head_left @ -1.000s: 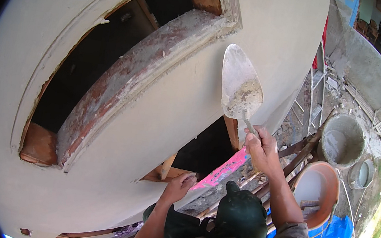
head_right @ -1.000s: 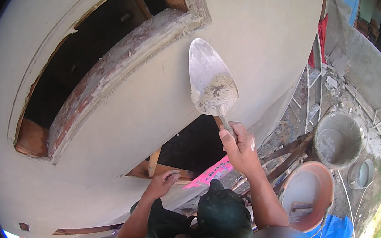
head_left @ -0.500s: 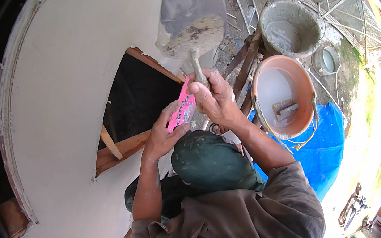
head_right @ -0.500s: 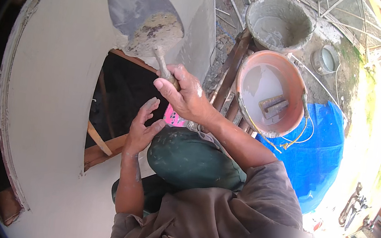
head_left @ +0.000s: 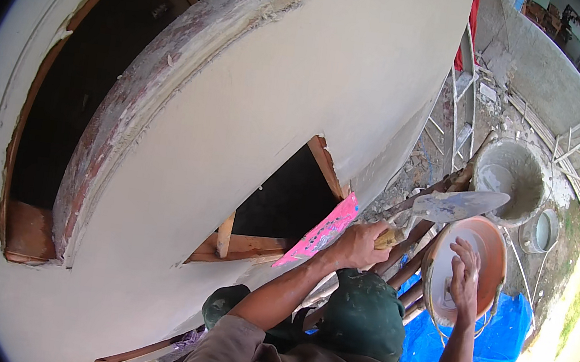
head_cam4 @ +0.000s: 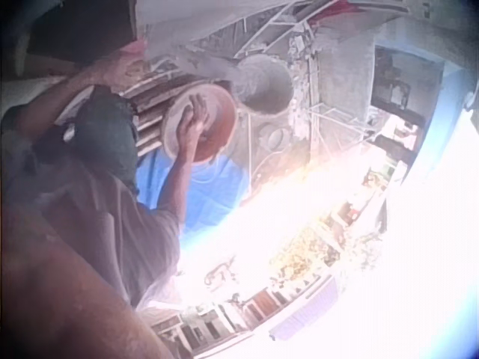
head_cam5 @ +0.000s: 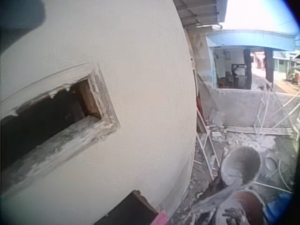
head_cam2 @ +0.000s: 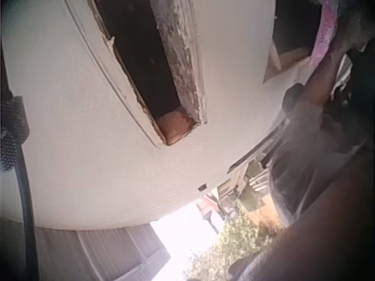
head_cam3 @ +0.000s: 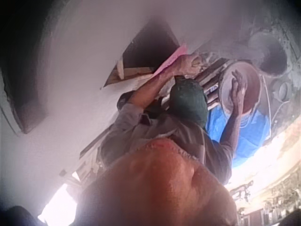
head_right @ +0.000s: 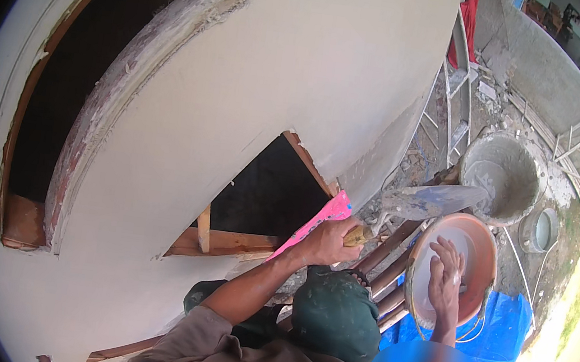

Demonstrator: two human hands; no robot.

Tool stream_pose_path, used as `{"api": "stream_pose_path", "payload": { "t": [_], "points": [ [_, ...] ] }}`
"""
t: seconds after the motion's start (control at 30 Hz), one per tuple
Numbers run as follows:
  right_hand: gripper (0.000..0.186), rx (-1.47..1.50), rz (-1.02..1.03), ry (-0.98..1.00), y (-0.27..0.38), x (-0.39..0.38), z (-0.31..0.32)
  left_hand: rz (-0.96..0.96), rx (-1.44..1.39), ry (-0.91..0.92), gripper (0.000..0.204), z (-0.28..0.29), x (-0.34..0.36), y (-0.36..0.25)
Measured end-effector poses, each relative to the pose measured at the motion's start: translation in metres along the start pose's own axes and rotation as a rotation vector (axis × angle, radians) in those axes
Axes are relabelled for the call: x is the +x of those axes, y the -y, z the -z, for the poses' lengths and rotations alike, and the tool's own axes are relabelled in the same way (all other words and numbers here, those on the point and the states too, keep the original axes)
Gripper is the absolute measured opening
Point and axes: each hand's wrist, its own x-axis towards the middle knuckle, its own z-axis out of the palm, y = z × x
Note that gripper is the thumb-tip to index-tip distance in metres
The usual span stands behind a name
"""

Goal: The person applies plaster to a rectangular opening in a wall using a trowel and hawk, smoothing the surface around the edges. They repeatedly scoop plaster from a bucket and spread it evenly over the exposed brick area.

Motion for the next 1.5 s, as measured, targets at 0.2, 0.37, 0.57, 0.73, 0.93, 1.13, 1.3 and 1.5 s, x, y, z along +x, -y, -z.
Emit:
{"api": "stream_pose_path", "payload": {
  "t": [0.2, 0.37, 0.57, 0.73, 0.93, 1.13, 1.3, 1.5],
  "points": [
    [0.059, -0.647, -0.339, 0.444, -0.136, -0.022, 0.016, 0.324, 0.105, -0.031, 0.043, 0.021, -0.057, 0.056],
    [0.052, -0.672, -0.415, 0.383, -0.161, -0.003, -0.022, 0.456, 0.183, -0.014, 0.050, 0.034, -0.086, 0.078],
    [0.044, -0.724, -0.264, 0.165, -0.129, -0.025, -0.007, 0.607, 0.179, -0.045, 0.051, 0.033, -0.106, 0.087],
    [0.037, -0.459, -0.298, 0.067, -0.037, -0.028, 0.074, 0.637, 0.188, -0.010, 0.053, 0.036, -0.113, 0.092],
    [0.036, 0.149, -0.011, -0.118, 0.064, -0.020, 0.179, 0.638, 0.209, 0.024, 0.054, 0.036, -0.118, 0.091],
    [0.048, -0.761, -0.244, 0.734, 0.055, 0.009, 0.090, 0.580, 0.278, 0.072, 0.052, 0.037, -0.115, 0.093],
    [0.050, -0.034, -0.006, -0.114, 0.058, 0.003, 0.173, 0.598, 0.240, 0.070, 0.051, 0.033, -0.123, 0.099],
    [0.032, -0.715, -0.224, 0.233, 0.061, 0.039, 0.152, 0.529, 0.280, -0.003, 0.050, 0.032, -0.131, 0.099]
  ]
}}
